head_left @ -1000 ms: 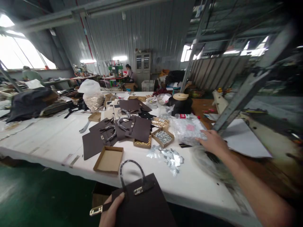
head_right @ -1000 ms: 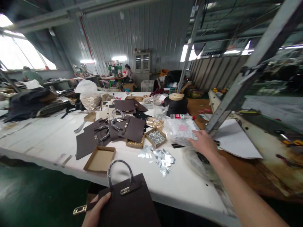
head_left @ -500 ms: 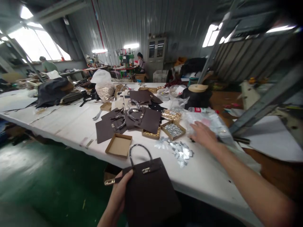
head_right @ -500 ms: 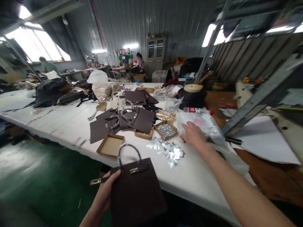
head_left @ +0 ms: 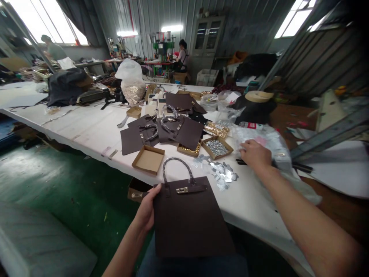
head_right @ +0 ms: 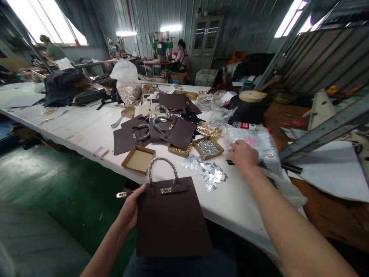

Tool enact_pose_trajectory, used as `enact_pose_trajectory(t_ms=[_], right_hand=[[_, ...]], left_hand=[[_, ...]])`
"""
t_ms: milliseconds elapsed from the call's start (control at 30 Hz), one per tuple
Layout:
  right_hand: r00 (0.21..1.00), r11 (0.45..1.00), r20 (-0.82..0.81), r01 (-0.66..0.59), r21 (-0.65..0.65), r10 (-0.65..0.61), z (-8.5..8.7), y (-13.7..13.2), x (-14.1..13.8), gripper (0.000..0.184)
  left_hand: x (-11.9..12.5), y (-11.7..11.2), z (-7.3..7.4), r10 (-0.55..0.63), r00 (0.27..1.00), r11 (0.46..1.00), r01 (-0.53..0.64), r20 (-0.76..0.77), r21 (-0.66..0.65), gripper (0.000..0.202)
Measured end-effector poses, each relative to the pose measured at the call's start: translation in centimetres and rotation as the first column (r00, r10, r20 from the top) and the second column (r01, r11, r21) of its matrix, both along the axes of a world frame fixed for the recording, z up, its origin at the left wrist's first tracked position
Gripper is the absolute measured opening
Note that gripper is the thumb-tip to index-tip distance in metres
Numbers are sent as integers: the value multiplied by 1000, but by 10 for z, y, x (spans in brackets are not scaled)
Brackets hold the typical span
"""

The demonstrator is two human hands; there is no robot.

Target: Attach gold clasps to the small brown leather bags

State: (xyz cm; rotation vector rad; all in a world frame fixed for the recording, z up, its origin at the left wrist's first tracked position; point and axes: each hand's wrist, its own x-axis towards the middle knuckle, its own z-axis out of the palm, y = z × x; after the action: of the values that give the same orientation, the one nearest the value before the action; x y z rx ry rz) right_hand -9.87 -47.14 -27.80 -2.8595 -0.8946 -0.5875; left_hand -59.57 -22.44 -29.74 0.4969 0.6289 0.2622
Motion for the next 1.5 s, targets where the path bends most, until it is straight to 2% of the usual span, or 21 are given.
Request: enact_pose_trajectory(t_ms=[100,233,467,600,667,700,733,767,800,833,900,967,1000,1067,1167,1200,1333,1433,1500], right_hand=[[999,999,41,15,-33,-14,-3,2,0,38],[997,1000,74,-2,2,1,-4,2,-2,41],[998,999,64,-13,46,10,-2,5,-5,43],[998,999,-62,18,44,-16,10,9,-6,49],[991,990,-122,-40,136,57,22,16,-29,65],[981,969,-126,-115,217,144,27,21,-51,78],[965,922,-83,-210,324,249,30,25,-79,80],[928,866,-59,-319,386,368,30,29,-112,74],[863,807,-112,-406,429,493,26,33,-147,70],[783,788,-244,-442,429,572,20,35,-183,68],[652,792,-455,-444,419,607,3,37,-245,70],[610,806,-538,-342,483,582,-15,37,-285,41],[611,807,-553,-279,520,567,-22,35,-296,30],[616,807,-570,-200,555,544,-31,30,-305,25],[620,832,-578,-249,496,530,-34,21,-309,49],[633,839,-570,-266,474,523,-34,18,-311,50],[690,843,-501,-334,421,523,-41,13,-325,24],[715,818,-428,-371,439,553,-55,7,-335,22],[740,813,-411,-314,490,533,-65,2,-342,27]], left_hand=[[0,2,-5,-10,1000,1000,10,-29,-11,44],[-1,3,-7,7,999,998,-5,-36,61,46],[1,2,-2,8,1000,996,-7,-16,90,46],[-1,1,1,2,1000,995,-3,8,102,45],[-2,2,0,8,1000,992,-11,28,123,43],[-3,3,-2,18,999,991,-22,29,136,41],[-4,4,-4,32,999,989,-35,24,146,39],[-4,6,-6,41,999,988,-43,19,151,38],[-5,7,-9,43,999,988,-45,16,150,37],[-5,9,-12,43,999,990,-45,13,137,36],[-5,10,-18,38,999,995,-37,-2,89,36],[-5,8,-23,40,999,996,-38,-19,79,34],[-6,6,-26,49,998,994,-46,-28,97,33],[-8,3,-31,70,997,989,-64,-36,135,32],[-16,-4,-41,53,998,996,-50,-41,73,36],[-19,-6,-45,43,998,998,-41,-37,43,36],[-35,-15,-57,42,999,998,-41,-23,39,33],[-45,-22,-61,7,999,999,-9,-43,-44,39],[-49,-26,-62,-21,998,990,13,-55,-137,42]])
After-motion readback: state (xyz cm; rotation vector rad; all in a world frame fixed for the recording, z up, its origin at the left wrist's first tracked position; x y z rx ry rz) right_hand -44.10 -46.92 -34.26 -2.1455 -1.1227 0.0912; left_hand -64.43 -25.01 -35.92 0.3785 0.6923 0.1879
